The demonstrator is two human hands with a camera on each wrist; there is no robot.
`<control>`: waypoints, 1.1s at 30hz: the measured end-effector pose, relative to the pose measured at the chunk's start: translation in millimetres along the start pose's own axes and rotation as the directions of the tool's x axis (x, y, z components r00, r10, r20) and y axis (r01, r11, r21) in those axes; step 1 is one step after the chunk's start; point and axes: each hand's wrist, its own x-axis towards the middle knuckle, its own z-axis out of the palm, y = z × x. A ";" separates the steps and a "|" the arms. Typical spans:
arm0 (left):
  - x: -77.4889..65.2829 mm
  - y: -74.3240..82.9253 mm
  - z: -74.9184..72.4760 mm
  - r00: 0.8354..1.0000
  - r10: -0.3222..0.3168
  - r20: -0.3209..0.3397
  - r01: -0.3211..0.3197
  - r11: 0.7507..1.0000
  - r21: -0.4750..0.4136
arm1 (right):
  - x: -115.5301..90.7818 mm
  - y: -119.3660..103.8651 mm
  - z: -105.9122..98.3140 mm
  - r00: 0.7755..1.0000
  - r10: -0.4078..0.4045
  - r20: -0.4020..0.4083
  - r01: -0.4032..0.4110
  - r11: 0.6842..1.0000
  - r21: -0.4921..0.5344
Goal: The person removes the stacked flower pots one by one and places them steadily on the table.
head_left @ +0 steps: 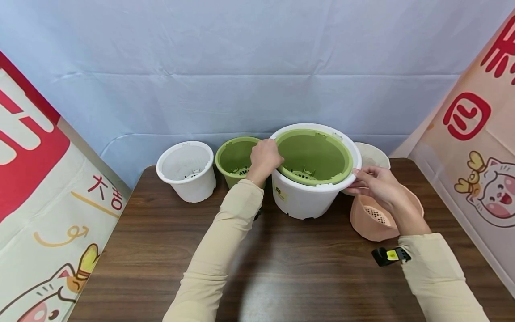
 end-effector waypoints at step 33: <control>-1.2 0.3 -0.3 0.999 0.021 -0.046 -0.021 1.000 0.005 | -0.2 -1.2 -0.8 1.000 0.007 0.004 -0.007 1.000 -0.029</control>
